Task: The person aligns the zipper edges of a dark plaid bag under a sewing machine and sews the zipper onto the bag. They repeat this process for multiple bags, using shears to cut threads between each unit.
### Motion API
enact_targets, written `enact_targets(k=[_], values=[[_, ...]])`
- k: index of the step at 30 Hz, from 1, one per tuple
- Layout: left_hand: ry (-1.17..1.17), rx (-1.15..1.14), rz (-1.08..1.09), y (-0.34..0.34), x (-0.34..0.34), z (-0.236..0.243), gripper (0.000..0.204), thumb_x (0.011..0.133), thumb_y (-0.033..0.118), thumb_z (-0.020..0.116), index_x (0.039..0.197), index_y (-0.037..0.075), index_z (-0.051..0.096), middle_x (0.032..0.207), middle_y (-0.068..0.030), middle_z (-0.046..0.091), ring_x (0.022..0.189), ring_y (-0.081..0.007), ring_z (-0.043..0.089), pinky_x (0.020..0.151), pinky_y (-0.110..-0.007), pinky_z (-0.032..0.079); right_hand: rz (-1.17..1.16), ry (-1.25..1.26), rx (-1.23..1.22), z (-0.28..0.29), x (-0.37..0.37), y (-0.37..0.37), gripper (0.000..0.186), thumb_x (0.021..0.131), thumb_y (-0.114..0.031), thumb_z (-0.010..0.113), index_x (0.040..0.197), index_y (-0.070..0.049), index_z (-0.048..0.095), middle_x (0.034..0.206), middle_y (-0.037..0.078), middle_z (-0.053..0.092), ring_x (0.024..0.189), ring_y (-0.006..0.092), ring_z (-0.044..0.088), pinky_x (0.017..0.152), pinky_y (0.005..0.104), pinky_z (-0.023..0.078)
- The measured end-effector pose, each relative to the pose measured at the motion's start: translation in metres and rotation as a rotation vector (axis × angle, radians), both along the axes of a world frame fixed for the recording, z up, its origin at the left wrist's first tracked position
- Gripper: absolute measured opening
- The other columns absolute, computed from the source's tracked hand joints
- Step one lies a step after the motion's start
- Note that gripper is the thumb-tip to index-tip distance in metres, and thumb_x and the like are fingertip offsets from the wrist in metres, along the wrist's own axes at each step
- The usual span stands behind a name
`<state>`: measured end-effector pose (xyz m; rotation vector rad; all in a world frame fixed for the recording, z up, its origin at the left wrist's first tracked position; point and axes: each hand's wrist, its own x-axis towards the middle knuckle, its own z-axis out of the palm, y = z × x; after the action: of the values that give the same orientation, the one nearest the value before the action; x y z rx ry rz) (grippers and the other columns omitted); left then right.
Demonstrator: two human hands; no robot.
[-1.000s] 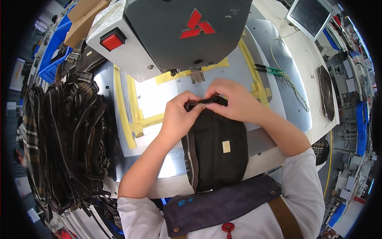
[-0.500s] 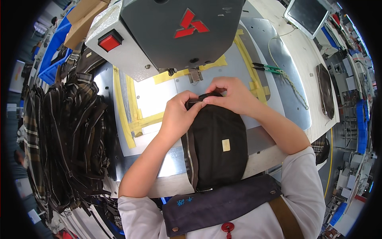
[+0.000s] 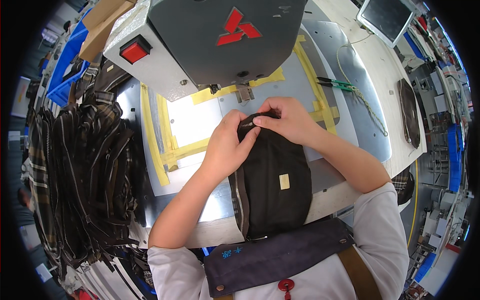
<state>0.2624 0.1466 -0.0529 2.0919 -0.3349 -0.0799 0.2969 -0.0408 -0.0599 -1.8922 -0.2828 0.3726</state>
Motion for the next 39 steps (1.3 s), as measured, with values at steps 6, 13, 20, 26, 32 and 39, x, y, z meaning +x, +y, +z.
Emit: enact_targets(k=[6, 13, 20, 26, 32, 39], values=[[-0.061, -0.016, 0.005, 0.004, 0.001, -0.005, 0.012, 0.086, 0.006, 0.065, 0.089, 0.001, 0.055, 0.084, -0.0140, 0.056, 0.078, -0.0323, 0.058, 0.069, -0.037, 0.047, 0.122, -0.219, 0.035, 0.002, 0.000, -0.003, 0.016, 0.081, -0.010, 0.072, 0.092, -0.001, 0.065, 0.083, 0.004, 0.063, 0.075, 0.0147, 0.059, 0.069, 0.0281, 0.047], [-0.520, -0.014, -0.002, 0.008, -0.004, -0.009, 0.026, 0.068, -0.010, 0.069, 0.088, 0.004, 0.060, 0.078, -0.0086, 0.053, 0.067, -0.0252, 0.057, 0.056, -0.034, 0.046, 0.342, -1.160, -0.076, 0.016, -0.004, -0.008, 0.016, 0.073, -0.006, 0.070, 0.089, -0.005, 0.065, 0.087, 0.003, 0.061, 0.079, 0.0221, 0.060, 0.064, 0.0323, 0.051], [-0.577, -0.011, 0.003, 0.006, -0.003, -0.008, 0.029, 0.064, -0.011, 0.069, 0.088, 0.006, 0.063, 0.077, -0.0078, 0.052, 0.064, -0.0239, 0.057, 0.054, -0.033, 0.046, 0.355, -1.252, -0.087, 0.019, -0.005, -0.010, 0.015, 0.074, -0.006, 0.066, 0.090, -0.006, 0.066, 0.087, 0.003, 0.062, 0.078, 0.0211, 0.060, 0.063, 0.0315, 0.052], [-0.210, -0.112, 0.003, 0.007, 0.000, -0.005, 0.011, 0.078, 0.003, 0.072, 0.082, 0.003, 0.062, 0.074, -0.0073, 0.054, 0.063, -0.0177, 0.053, 0.056, -0.029, 0.043, 0.161, -0.669, -0.047, 0.014, -0.005, -0.007, 0.014, 0.081, -0.014, 0.070, 0.090, -0.003, 0.068, 0.080, 0.006, 0.063, 0.073, 0.0207, 0.059, 0.062, 0.0302, 0.048], [0.235, -0.211, -0.005, 0.010, 0.005, -0.003, 0.019, 0.083, 0.013, 0.073, 0.077, 0.002, 0.059, 0.065, 0.0011, 0.052, 0.061, -0.0072, 0.045, 0.056, -0.024, 0.038, 0.058, -0.028, 0.019, 0.013, -0.003, -0.005, 0.023, 0.084, -0.021, 0.072, 0.093, 0.000, 0.069, 0.077, 0.007, 0.066, 0.065, 0.0113, 0.055, 0.061, 0.0276, 0.044], [0.252, -0.261, -0.091, 0.011, 0.007, -0.005, 0.018, 0.085, 0.014, 0.071, 0.084, 0.002, 0.057, 0.071, 0.0017, 0.052, 0.066, -0.0061, 0.045, 0.059, -0.023, 0.039, 0.011, 0.047, 0.084, 0.009, -0.002, -0.006, 0.023, 0.084, -0.021, 0.072, 0.090, 0.000, 0.069, 0.077, 0.007, 0.066, 0.067, 0.0116, 0.057, 0.062, 0.0277, 0.046]])
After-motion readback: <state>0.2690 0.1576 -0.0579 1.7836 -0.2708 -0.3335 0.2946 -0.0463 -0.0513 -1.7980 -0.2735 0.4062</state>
